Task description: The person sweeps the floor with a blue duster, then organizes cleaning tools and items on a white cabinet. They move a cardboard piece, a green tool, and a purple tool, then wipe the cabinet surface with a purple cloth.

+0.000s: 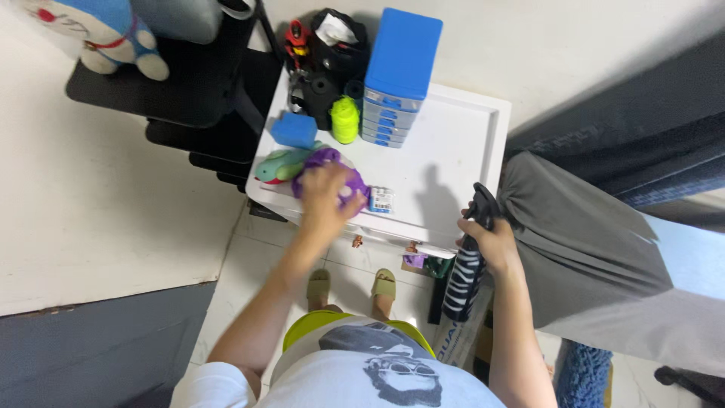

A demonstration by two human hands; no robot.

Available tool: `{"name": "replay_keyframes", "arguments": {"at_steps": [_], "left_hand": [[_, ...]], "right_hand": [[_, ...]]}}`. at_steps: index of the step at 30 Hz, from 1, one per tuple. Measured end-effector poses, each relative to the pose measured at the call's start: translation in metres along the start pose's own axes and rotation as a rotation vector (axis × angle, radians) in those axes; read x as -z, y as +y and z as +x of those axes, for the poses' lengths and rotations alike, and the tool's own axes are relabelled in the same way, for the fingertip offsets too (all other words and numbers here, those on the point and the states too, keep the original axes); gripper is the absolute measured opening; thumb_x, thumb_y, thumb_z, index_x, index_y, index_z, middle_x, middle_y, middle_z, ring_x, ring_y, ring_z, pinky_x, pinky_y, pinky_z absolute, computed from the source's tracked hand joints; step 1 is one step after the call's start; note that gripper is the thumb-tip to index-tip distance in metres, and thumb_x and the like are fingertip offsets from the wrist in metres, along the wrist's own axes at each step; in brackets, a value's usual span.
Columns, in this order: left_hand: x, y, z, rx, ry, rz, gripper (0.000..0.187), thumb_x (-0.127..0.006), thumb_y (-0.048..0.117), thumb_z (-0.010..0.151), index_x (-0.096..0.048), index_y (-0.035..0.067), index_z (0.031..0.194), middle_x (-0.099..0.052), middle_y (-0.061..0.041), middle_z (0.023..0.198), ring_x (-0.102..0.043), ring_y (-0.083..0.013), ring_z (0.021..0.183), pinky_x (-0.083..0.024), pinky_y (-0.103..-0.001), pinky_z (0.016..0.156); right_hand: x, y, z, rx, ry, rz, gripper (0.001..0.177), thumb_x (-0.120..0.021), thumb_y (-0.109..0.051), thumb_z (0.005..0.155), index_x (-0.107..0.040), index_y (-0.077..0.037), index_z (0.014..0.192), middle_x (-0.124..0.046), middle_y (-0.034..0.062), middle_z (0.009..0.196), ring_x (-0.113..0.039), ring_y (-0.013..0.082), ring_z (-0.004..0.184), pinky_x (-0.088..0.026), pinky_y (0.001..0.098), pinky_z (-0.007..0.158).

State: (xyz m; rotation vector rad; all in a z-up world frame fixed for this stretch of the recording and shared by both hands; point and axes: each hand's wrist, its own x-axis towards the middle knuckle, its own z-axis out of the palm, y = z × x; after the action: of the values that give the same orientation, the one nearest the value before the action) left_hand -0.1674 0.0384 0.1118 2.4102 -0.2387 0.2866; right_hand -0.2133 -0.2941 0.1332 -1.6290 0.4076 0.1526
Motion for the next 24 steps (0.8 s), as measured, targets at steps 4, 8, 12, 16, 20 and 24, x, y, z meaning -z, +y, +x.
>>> {"name": "replay_keyframes", "arguments": {"at_steps": [4,8,12,16,20,24], "left_hand": [[-0.004,-0.031,0.020,-0.092,-0.035,0.205,0.090,-0.093,0.033,0.056,-0.060,0.009,0.136,-0.052,-0.025,0.137,-0.047,-0.0524,0.129,-0.038,-0.071,0.100],[-0.002,-0.032,0.022,0.014,-0.066,0.196,0.061,-0.082,0.017,0.073,-0.066,0.019,0.131,-0.061,-0.015,0.121,-0.056,-0.0387,0.116,-0.046,-0.051,0.099],[0.050,-0.003,0.019,0.060,0.074,-0.129,0.050,-0.073,0.011,0.079,-0.067,0.016,0.129,-0.064,-0.013,0.116,-0.064,-0.0312,0.107,-0.052,-0.042,0.096],[0.047,0.033,0.018,-0.071,0.075,-0.443,0.051,-0.070,0.009,0.080,-0.062,0.008,0.130,-0.064,-0.014,0.123,-0.065,-0.0286,0.114,-0.051,-0.040,0.101],[-0.056,0.071,0.008,-0.005,-0.148,-0.643,0.052,-0.070,0.002,0.079,-0.064,0.004,0.131,-0.066,-0.016,0.122,-0.065,-0.0270,0.114,-0.052,-0.037,0.101],[-0.131,0.071,0.001,0.099,-0.243,-0.381,0.047,-0.077,0.009,0.085,-0.061,0.007,0.129,-0.065,-0.016,0.116,-0.064,-0.0313,0.109,-0.051,-0.042,0.099]], "right_hand": [[0.006,0.000,0.028,-0.138,0.043,-0.055,0.035,-0.072,-0.010,0.082,-0.064,0.004,0.114,-0.070,0.0134,0.085,-0.069,0.0243,0.061,-0.055,0.0356,0.054],[0.005,-0.004,0.037,-0.171,0.036,-0.141,0.034,-0.073,-0.011,0.080,-0.064,0.003,0.110,-0.067,0.0139,0.075,-0.069,0.0250,0.055,-0.053,0.0358,0.049],[0.007,-0.002,0.038,-0.144,0.022,-0.163,0.032,-0.073,-0.010,0.080,-0.066,0.005,0.108,-0.069,0.0145,0.076,-0.070,0.0246,0.056,-0.054,0.0355,0.051],[0.014,0.001,0.042,-0.110,-0.012,-0.160,0.031,-0.073,-0.012,0.082,-0.067,0.003,0.109,-0.069,0.0132,0.077,-0.071,0.0232,0.058,-0.054,0.0341,0.053],[0.023,0.004,0.047,-0.084,-0.036,-0.152,0.032,-0.072,-0.010,0.080,-0.066,0.004,0.108,-0.070,0.0127,0.078,-0.070,0.0239,0.059,-0.055,0.0343,0.053],[0.023,0.000,0.052,-0.111,-0.061,-0.205,0.033,-0.073,-0.011,0.080,-0.068,0.004,0.109,-0.072,0.0124,0.078,-0.071,0.0216,0.060,-0.055,0.0332,0.055]]}}
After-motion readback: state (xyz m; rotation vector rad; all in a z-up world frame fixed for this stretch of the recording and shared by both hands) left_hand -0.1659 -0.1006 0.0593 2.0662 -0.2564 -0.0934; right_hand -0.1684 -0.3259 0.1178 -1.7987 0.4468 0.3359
